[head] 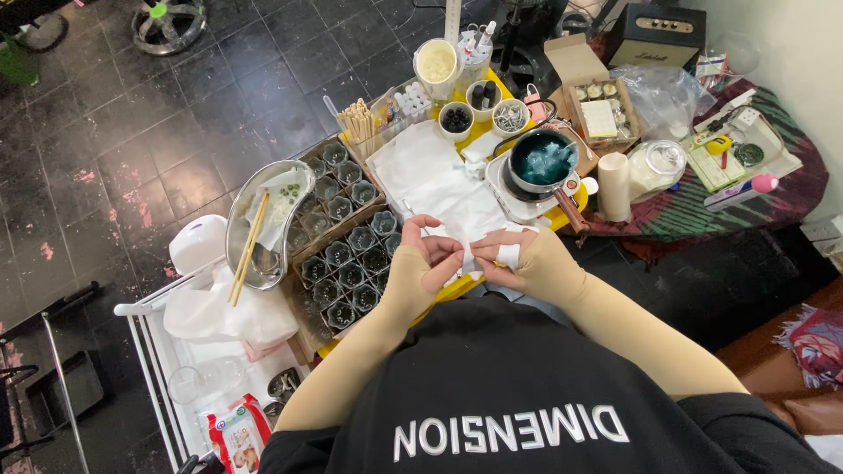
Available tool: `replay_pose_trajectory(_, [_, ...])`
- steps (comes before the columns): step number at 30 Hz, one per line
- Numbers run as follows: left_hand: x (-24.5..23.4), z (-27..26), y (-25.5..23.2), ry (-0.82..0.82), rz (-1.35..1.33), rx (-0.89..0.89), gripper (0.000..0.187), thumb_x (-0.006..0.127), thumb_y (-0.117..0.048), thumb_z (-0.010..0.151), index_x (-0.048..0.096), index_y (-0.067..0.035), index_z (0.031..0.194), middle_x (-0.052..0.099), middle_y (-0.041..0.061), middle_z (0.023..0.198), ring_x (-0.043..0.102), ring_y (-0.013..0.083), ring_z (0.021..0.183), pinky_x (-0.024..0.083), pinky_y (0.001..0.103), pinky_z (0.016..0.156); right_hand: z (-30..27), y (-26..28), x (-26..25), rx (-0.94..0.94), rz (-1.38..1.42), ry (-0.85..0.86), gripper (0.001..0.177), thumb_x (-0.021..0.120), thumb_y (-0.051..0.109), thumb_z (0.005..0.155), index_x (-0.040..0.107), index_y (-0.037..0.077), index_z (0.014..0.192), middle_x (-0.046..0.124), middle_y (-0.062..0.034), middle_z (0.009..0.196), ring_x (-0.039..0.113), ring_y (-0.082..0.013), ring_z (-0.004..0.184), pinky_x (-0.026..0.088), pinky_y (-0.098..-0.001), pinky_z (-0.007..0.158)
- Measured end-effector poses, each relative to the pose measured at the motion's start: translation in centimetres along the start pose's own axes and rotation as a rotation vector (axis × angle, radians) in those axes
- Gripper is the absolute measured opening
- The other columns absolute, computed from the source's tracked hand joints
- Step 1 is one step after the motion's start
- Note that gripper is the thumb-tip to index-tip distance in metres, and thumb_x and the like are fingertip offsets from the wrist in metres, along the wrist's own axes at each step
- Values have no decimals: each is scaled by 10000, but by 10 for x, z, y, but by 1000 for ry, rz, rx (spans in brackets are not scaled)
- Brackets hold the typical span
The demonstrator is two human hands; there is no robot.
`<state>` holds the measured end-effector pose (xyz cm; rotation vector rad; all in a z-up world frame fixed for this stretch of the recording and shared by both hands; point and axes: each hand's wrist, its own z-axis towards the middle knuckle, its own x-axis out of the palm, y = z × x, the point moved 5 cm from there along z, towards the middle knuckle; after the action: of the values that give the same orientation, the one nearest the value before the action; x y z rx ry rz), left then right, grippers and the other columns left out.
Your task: Cleaning small glass jars with wet wipes at a workshop station.
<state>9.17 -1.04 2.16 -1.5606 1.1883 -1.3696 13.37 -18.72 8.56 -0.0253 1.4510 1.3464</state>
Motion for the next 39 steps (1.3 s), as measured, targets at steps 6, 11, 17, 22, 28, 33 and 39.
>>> replay_pose_trajectory(6, [2,-1,-7,1,92,40,527,688,-7,904,338,-53,1296,683,84,933,677,105,866,547,256,793,-3,3,2,-121,-133,-133,229,786,163,806,785,135,1034,773,-36,1029,741,-293,965,584,-369,855])
replay_pose_trajectory(11, [-7,-1,0,-67,72,73,515,698,14,895,347,-48,1266,688,90,924,672,107,852,541,257,786,-10,-15,15,104,194,-235,137,774,122,864,772,73,991,797,-39,994,768,-213,966,587,-340,933])
replay_pose_trajectory(17, [-29,-5,13,-171,-66,152,497,659,73,873,335,-65,1222,669,84,938,657,117,857,535,263,798,-30,-51,46,519,786,-343,88,720,73,942,742,8,998,727,-115,987,642,-190,941,489,-347,867])
replay_pose_trajectory(22, [-35,-10,7,-151,-240,209,469,610,97,872,313,-75,1191,664,93,975,659,124,890,534,266,820,-18,-29,45,287,1222,-313,115,678,5,943,586,56,987,652,-143,1330,599,-214,1263,434,-383,1147])
replay_pose_trajectory(28, [-29,-20,0,-2,110,200,457,647,63,909,330,-70,1209,613,63,984,632,113,898,537,274,843,2,6,32,10,658,-268,491,727,40,878,463,34,1292,526,-98,1305,535,-203,1263,416,-353,1129])
replay_pose_trajectory(33, [-23,-34,-11,49,470,409,432,698,52,902,386,-57,1181,614,57,988,653,124,943,553,308,927,9,-32,55,489,613,-212,387,663,10,881,567,2,1257,625,-60,918,604,-126,843,498,-282,778])
replay_pose_trajectory(39, [-33,-42,-10,85,417,468,391,637,39,926,366,-71,1185,619,43,1009,696,162,1101,541,326,1006,14,-33,64,721,1234,-434,221,558,115,953,692,11,1094,720,-57,1007,694,-119,880,544,-275,798])
